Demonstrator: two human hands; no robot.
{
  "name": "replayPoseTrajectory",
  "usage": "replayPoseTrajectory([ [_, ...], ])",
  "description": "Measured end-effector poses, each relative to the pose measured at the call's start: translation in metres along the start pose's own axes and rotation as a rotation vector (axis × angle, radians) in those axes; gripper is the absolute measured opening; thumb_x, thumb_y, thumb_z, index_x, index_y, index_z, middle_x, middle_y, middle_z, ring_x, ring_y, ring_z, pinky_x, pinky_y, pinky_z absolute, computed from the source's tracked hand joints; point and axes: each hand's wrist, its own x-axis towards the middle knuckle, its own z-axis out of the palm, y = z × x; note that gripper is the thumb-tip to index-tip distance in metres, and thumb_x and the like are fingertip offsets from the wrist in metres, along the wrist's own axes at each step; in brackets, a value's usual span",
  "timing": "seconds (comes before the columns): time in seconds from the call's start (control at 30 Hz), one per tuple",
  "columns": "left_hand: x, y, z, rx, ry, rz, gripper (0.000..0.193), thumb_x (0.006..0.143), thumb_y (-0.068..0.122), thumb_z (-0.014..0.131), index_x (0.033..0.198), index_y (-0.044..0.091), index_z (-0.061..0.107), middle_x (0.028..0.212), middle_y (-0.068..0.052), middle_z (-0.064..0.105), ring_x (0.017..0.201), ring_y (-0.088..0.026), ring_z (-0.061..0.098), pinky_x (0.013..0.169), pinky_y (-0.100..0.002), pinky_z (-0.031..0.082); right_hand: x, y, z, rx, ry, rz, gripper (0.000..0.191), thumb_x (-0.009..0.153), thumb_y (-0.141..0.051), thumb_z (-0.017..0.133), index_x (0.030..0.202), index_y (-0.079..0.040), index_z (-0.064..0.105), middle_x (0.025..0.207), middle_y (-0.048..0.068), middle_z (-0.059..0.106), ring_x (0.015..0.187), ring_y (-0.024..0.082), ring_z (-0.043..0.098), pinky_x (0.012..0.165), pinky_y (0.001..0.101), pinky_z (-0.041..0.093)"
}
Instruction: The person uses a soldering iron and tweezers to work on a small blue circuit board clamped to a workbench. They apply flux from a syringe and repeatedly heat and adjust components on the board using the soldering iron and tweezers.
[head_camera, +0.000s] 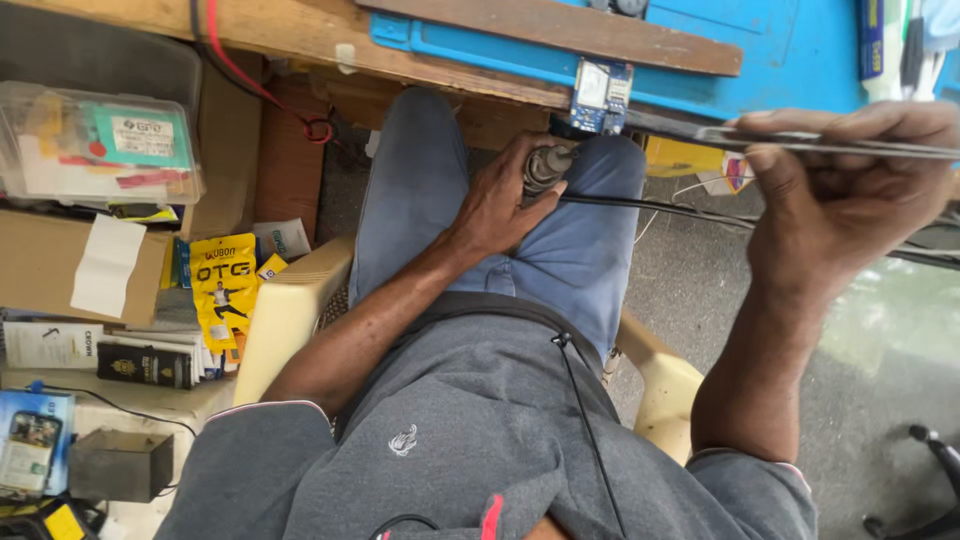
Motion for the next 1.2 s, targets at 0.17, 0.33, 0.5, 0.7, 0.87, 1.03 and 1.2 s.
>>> replayPoseTrajectory([
  [0.17,0.005,-0.004,0.0,-0.004,-0.021,-0.012,0.048,0.098,0.018,0.076,0.135,0.003,0.05,0.123,-0.019,0.065,0.116,-0.036,0.068,0.097,-0.043,0.055,0.002,-0.003,0.026,0.021,-0.102,-0.015,0.041,0.115,0.011,0.075,0.126,-0.003,0.038,0.116,0.029,0.071,0.114,0.029,0.076,0.096,0.0301,0.068],
  [0.33,0.014,-0.006,0.001,-0.051,0.02,0.042,0.051,0.1,0.017,0.075,0.138,0.002,0.046,0.129,-0.022,0.063,0.12,-0.038,0.067,0.102,-0.045,0.055,0.008,-0.011,0.038,-0.035,-0.14,-0.035,0.043,0.119,0.011,0.076,0.126,-0.003,0.036,0.122,0.031,0.072,0.116,0.029,0.077,0.099,0.0288,0.066],
  [0.5,0.015,-0.004,0.001,-0.119,-0.012,0.042,0.049,0.102,0.018,0.072,0.14,0.004,0.045,0.133,-0.02,0.063,0.124,-0.035,0.068,0.105,-0.043,0.057,0.013,-0.014,0.044,-0.048,-0.177,-0.047,0.042,0.117,0.012,0.074,0.125,-0.003,0.035,0.12,0.03,0.072,0.117,0.03,0.076,0.097,0.0291,0.067],
  [0.7,0.015,0.003,0.0,-0.095,-0.019,0.033,0.05,0.101,0.017,0.074,0.14,0.004,0.045,0.133,-0.021,0.062,0.125,-0.036,0.067,0.105,-0.045,0.056,0.008,-0.017,0.054,-0.031,-0.173,0.022,0.044,0.115,0.016,0.072,0.128,-0.003,0.034,0.121,0.025,0.068,0.121,0.029,0.073,0.104,0.0309,0.064],
  [0.87,0.016,0.003,-0.001,-0.072,-0.003,0.035,0.052,0.1,0.017,0.074,0.14,0.003,0.045,0.132,-0.022,0.063,0.123,-0.036,0.067,0.103,-0.046,0.055,0.009,-0.016,0.059,-0.007,-0.176,0.065,0.046,0.113,0.016,0.074,0.129,-0.003,0.035,0.115,0.017,0.062,0.118,0.029,0.071,0.101,0.03,0.062],
  [1.03,0.014,0.0,0.0,-0.108,-0.004,-0.016,0.051,0.099,0.019,0.074,0.139,0.002,0.046,0.129,-0.021,0.064,0.121,-0.036,0.068,0.102,-0.046,0.055,0.012,-0.017,0.06,-0.067,-0.175,0.059,0.046,0.112,0.012,0.077,0.129,-0.002,0.037,0.108,0.012,0.055,0.115,0.03,0.073,0.097,0.03,0.064],
  [1.2,0.013,0.003,-0.005,-0.079,0.019,0.058,0.052,0.099,0.02,0.074,0.14,0.002,0.046,0.133,-0.022,0.062,0.125,-0.04,0.063,0.107,-0.047,0.051,0.019,-0.027,0.059,-0.015,-0.104,0.093,0.047,0.115,0.01,0.079,0.128,-0.003,0.036,0.108,0.013,0.06,0.112,0.027,0.073,0.095,0.0279,0.064],
])
